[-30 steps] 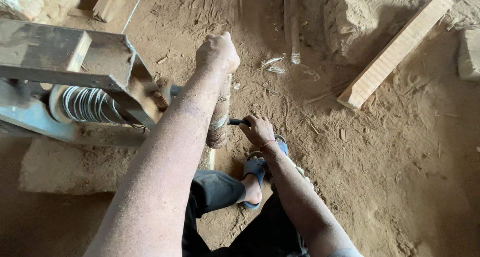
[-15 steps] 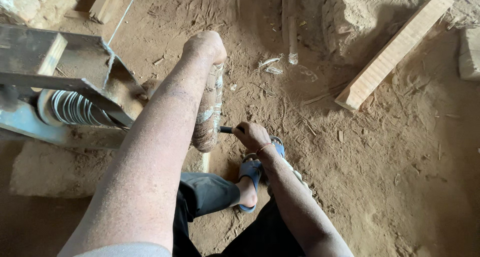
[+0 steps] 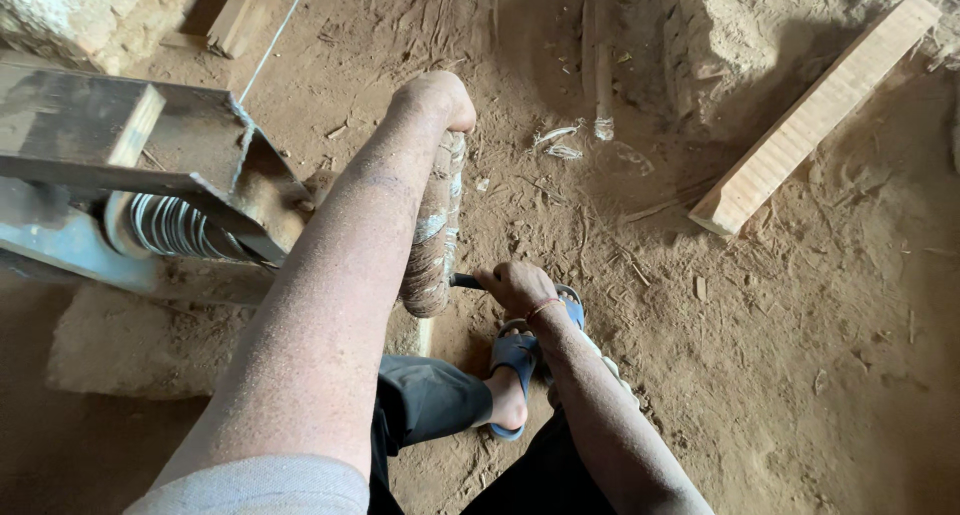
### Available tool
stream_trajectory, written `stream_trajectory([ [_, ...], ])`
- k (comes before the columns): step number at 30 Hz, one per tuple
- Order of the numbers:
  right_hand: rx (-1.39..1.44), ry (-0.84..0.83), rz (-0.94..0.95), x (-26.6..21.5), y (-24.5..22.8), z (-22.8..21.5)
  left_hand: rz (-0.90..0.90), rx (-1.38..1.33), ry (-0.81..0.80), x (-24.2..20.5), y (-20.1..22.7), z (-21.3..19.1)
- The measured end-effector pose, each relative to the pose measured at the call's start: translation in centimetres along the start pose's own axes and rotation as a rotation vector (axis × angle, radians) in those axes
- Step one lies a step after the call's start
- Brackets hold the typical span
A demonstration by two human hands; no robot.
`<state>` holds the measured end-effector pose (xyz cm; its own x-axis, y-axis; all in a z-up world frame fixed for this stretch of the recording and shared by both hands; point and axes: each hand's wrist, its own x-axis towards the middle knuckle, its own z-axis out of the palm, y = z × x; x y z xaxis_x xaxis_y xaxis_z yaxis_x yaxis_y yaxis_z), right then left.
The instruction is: The person rotates a wooden handle on a mechanical winding machine, winding a thin cord or wire onto a larger spool.
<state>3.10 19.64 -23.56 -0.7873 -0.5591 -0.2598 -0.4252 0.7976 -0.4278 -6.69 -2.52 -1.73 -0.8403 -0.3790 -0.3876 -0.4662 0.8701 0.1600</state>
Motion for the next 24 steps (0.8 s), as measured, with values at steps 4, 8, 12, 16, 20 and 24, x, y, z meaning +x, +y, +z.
stream_trajectory([
  [4, -0.033, 0.007, 0.009, 0.6, 0.3, 0.7, 0.012, -0.177, 0.193, -0.8, -0.3, 0.6],
  [8, -0.05, 0.009, 0.021, 1.5, 0.5, 1.2, 0.239, -0.119, 0.434, -3.5, -1.0, 1.8],
  [12, -0.044, 0.079, 0.053, 1.4, 0.7, 1.5, 0.235, -0.008, 0.532, -8.0, -2.0, 4.8],
  [16, -0.07, 0.129, 0.038, 1.3, 0.5, 1.4, 0.273, -0.057, 0.807, -13.4, -2.5, 9.1],
  [20, -0.054, 0.14, 0.065, 1.2, 0.5, 1.6, 0.286, 0.002, 0.974, -15.0, -3.0, 10.9],
  [24, -0.017, 0.216, 0.027, 0.9, 1.2, 2.2, 0.338, -0.058, 0.981, -14.4, -2.9, 11.1],
])
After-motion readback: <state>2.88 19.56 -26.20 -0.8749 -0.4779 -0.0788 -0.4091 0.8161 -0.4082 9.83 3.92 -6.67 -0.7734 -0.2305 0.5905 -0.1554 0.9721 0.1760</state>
